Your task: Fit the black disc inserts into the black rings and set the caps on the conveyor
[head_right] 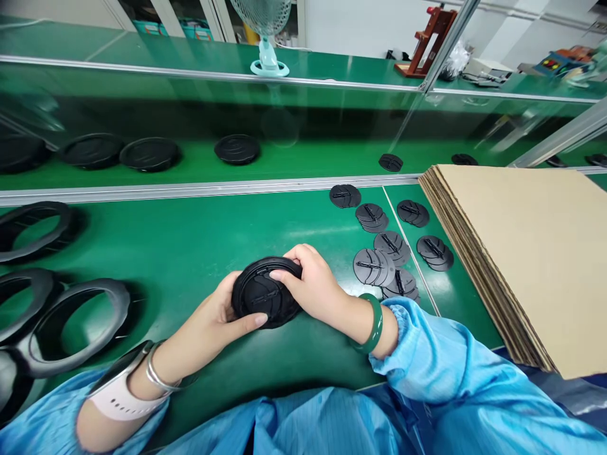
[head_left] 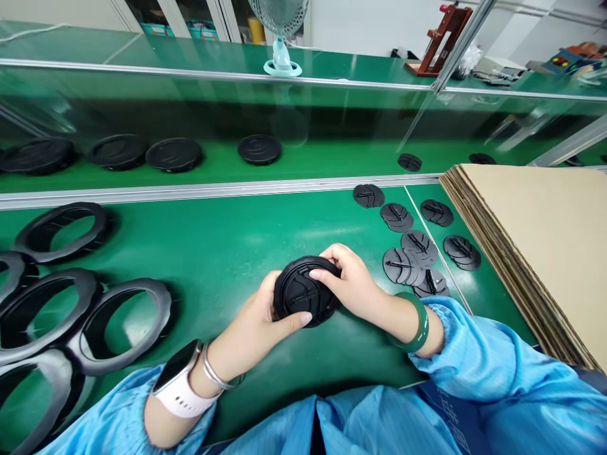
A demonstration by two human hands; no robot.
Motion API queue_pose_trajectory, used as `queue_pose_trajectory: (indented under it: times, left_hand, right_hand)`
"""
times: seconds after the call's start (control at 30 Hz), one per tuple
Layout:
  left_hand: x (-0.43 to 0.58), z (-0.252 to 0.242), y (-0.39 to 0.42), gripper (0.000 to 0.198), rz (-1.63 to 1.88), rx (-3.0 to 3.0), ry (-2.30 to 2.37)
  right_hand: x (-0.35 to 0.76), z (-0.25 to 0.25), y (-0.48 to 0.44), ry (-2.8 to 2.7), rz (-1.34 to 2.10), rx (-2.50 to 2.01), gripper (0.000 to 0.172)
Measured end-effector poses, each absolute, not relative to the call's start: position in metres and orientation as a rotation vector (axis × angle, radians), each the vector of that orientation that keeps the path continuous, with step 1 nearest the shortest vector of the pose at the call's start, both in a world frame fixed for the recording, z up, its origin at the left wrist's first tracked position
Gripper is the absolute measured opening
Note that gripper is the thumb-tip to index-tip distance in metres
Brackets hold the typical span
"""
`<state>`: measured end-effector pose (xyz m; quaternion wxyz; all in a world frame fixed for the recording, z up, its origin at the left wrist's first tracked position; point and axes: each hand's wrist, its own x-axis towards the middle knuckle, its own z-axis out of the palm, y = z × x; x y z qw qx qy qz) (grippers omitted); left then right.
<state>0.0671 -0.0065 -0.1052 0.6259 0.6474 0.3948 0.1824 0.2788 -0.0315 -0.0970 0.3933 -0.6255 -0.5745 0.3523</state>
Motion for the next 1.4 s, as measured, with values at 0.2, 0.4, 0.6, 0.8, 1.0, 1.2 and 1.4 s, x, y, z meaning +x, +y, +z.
queue_pose_trajectory:
  times: [0.2, 0.4, 0.6, 0.8, 1.0, 1.2, 1.4]
  left_hand:
    - [0.071, -0.104, -0.005, 0.045, 0.421, 1.604, 0.961]
    - [0.071, -0.095, -0.010, 0.040, 0.464, 1.635, 0.999]
    - [0.069, -0.084, -0.010, 0.039, 0.402, 1.643, 0.996]
    - [0.070, -0.085, -0.012, 0.041, 0.367, 1.656, 1.021]
    - [0.037, -0.055, -0.020, 0.075, 0.564, 1.940, 1.119]
    - [-0.061, -0.040, -0.036, 0.043, 0.426, 2.450, 1.653]
    - [-0.070, -0.052, -0.025, 0.044, 0.341, 2.458, 1.827]
  right_hand:
    - [0.275, -0.101, -0.032, -1.365, 0.859, -1.656, 0.015]
    - [0.282, -0.092, -0.039, -1.394, 1.197, -1.403, 0.029]
    - [0.288, -0.092, -0.041, -1.401, 1.467, -1.425, 0.047]
    - [0.284, -0.100, -0.041, -1.337, 1.449, -1.517, 0.048]
    - [0.293, -0.101, -0.031, -0.958, 1.484, -1.412, 0.055]
    - [0.303, -0.105, -0.022, -0.621, 1.601, -1.256, 0.043]
    - [0.302, -0.110, -0.018, -0.539, 1.606, -1.153, 0.038]
